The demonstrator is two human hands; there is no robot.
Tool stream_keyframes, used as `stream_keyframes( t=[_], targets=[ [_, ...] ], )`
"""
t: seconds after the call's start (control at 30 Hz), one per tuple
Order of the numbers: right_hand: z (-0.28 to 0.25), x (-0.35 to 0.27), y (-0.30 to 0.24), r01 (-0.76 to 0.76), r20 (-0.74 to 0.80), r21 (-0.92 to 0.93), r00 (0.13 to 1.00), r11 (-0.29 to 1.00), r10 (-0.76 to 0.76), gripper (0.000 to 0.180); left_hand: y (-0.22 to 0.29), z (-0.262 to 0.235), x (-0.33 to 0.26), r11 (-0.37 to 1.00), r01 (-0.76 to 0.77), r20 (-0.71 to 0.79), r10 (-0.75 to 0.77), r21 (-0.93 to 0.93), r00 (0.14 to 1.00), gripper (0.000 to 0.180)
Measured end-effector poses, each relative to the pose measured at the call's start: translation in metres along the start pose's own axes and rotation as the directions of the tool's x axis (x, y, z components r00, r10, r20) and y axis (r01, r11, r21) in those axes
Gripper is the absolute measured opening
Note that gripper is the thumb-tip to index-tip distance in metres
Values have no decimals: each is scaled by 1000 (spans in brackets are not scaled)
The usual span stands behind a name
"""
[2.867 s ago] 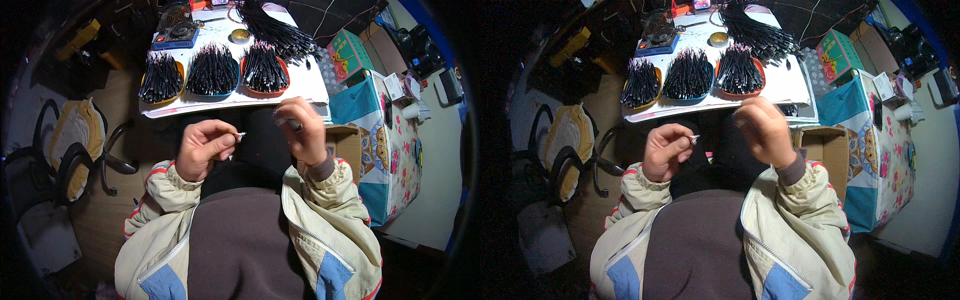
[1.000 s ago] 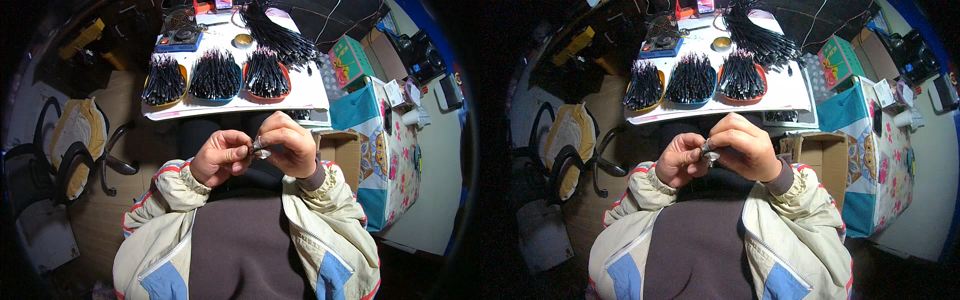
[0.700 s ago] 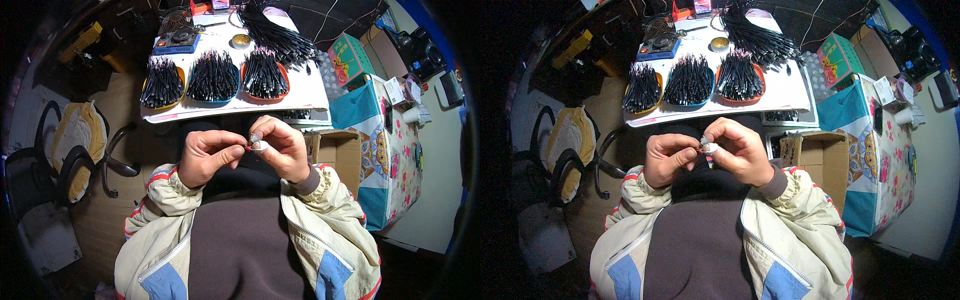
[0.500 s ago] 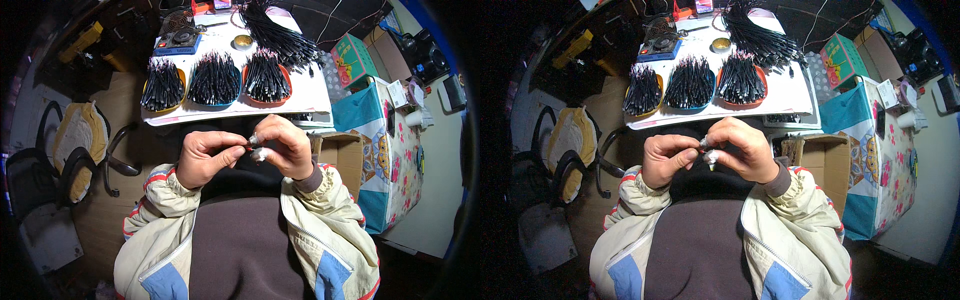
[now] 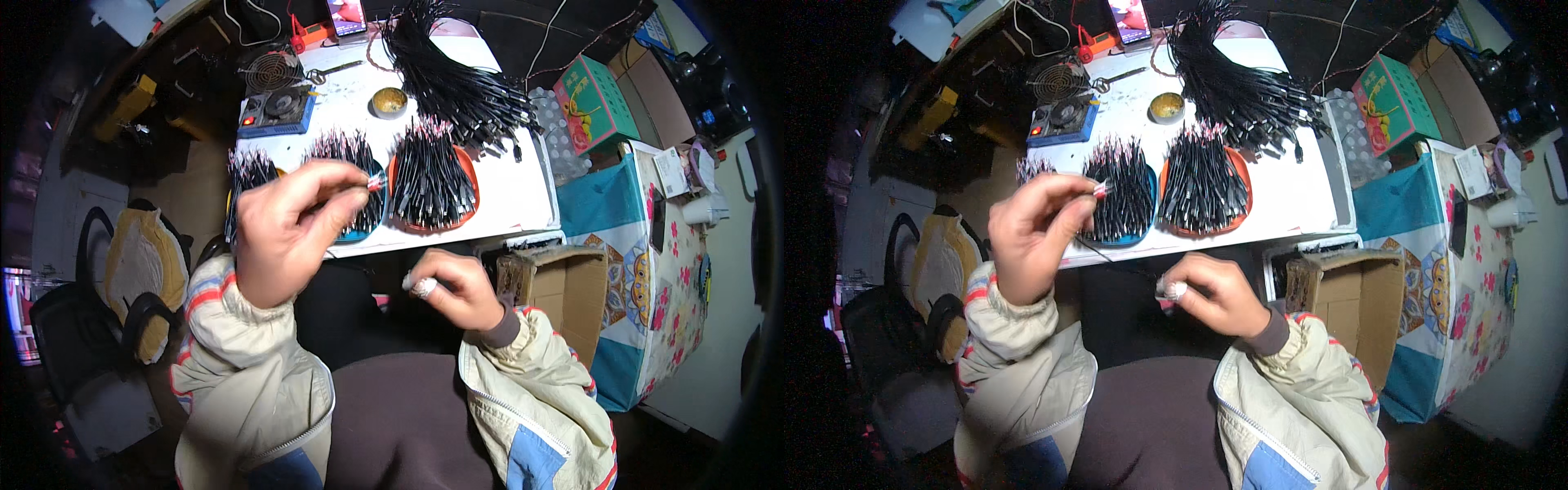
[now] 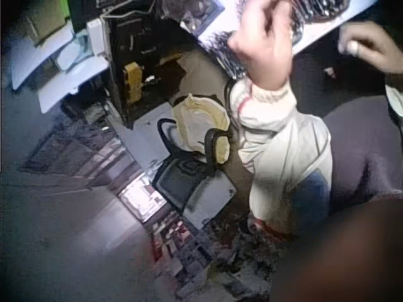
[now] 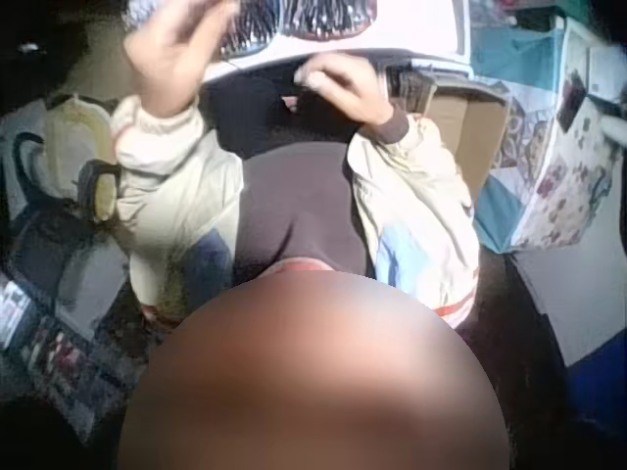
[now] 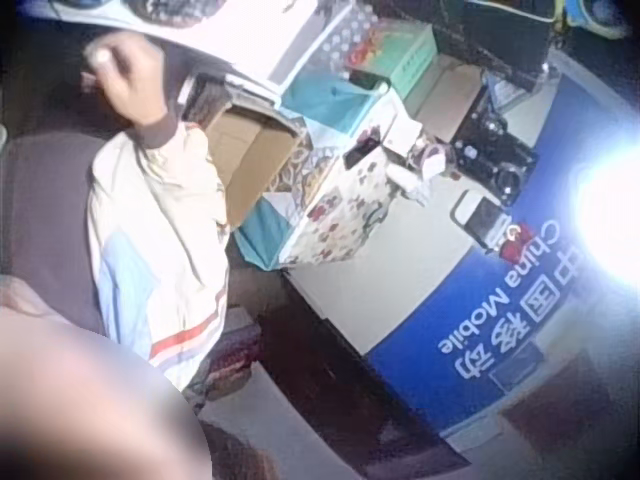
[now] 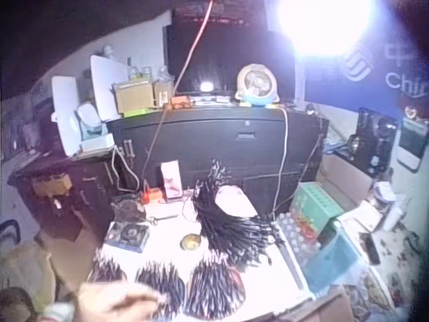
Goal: The person repeatedly picks a black wire from a tray, strips the end, applies solder to the exposed conductor, and places the finished wire into another tray. The process is repeated for multiple wires.
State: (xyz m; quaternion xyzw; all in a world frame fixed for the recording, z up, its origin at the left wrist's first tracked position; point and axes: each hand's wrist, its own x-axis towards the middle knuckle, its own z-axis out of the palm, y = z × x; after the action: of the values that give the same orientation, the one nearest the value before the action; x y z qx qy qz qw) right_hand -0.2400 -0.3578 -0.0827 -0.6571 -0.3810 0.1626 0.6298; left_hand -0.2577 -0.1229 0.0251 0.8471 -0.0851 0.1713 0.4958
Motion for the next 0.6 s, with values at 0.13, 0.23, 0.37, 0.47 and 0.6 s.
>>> stream_keyframes(
  t=[0.13,0.23,0.37,0.47,0.6],
  targets=[
    [8,-6,29,-61,153,98,987,993,45,9,-59,15,92,829,-405,202,352,386,914,10],
    [17,-11,49,-141,252,168,963,976,96,12,-109,36,135,737,-387,385,185,555,904,11],
    [16,-10,69,-169,271,196,956,966,113,14,-159,62,165,648,-381,478,30,659,878,11],
    [9,-6,78,-215,272,206,950,955,156,13,-177,73,174,606,-406,483,40,684,875,9],
    [2,-1,84,-174,221,229,968,958,123,14,-185,75,185,526,-470,544,16,709,839,6]
  ],
)
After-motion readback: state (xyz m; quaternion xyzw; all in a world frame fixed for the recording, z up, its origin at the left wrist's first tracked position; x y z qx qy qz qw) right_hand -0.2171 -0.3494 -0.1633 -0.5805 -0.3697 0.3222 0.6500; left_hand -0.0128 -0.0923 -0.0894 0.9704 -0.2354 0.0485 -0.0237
